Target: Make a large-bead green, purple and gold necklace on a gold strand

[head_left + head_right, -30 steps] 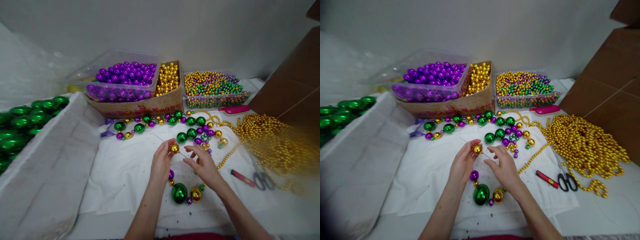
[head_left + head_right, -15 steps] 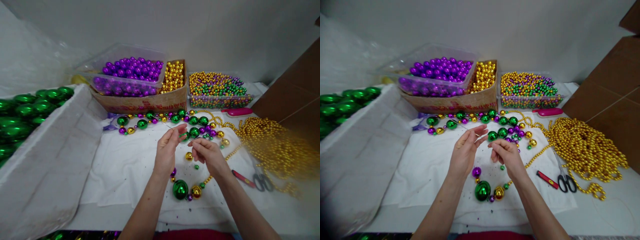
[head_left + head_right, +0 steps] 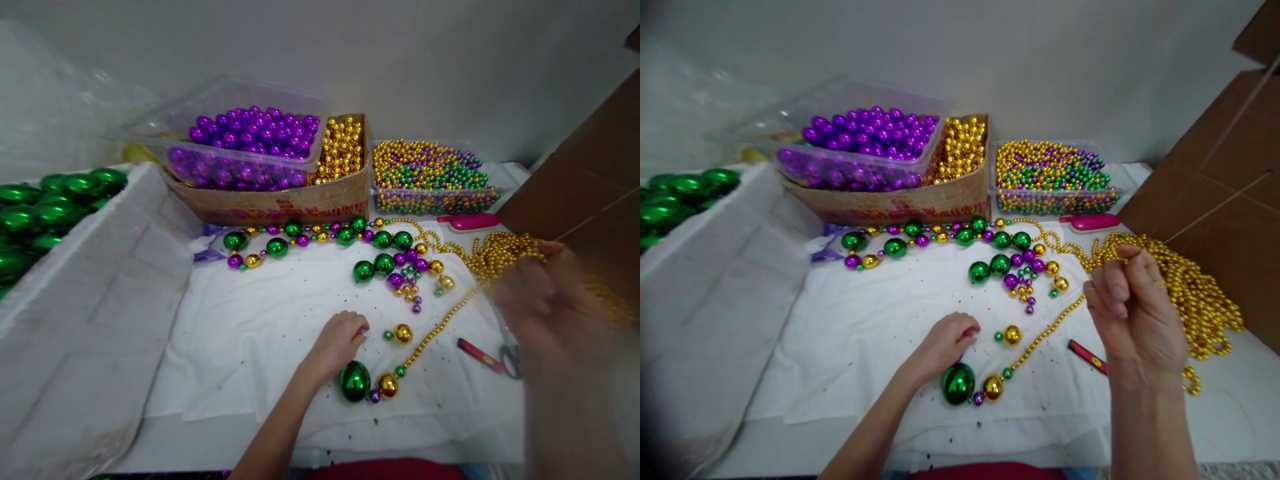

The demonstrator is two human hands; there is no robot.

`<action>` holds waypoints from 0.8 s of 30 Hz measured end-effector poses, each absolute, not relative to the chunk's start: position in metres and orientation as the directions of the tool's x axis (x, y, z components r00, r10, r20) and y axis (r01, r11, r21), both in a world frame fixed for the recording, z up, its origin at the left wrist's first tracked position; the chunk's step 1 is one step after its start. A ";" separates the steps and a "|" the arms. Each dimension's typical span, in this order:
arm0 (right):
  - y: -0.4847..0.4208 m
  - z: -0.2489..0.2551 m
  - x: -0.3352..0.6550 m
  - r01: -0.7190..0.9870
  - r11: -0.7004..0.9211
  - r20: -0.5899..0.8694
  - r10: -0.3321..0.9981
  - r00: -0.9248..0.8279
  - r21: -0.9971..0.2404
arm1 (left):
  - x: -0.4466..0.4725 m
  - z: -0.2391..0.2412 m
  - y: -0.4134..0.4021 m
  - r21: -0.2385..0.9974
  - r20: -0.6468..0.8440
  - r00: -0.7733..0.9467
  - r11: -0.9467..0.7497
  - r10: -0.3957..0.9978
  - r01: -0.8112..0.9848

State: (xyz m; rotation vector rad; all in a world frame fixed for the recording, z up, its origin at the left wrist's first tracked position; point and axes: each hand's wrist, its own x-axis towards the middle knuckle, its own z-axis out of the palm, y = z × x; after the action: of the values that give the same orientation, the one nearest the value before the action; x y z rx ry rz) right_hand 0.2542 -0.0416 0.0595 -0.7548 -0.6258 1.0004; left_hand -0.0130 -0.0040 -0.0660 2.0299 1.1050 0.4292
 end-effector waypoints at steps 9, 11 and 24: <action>-0.049 0.033 0.261 -0.390 0.327 0.077 0.841 0.535 -0.861 | -0.023 -0.054 -0.022 0.551 -0.162 0.611 -0.443 0.775 0.707; -0.050 0.025 0.257 -0.347 0.299 0.067 0.834 0.548 -0.889 | -0.028 -0.053 -0.022 0.502 -0.194 0.593 -0.440 0.781 0.744; -0.071 -0.016 0.243 -0.289 0.041 -0.104 0.878 0.468 -0.956 | -0.016 -0.044 -0.012 0.614 -0.107 0.586 -0.410 0.803 0.674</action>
State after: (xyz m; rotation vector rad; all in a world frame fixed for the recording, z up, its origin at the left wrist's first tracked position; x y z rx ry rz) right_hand 0.2429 -0.0710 -0.0160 -1.2114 -0.6183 0.9863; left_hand -0.0156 -0.0122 -0.0442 2.1968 1.1679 0.2708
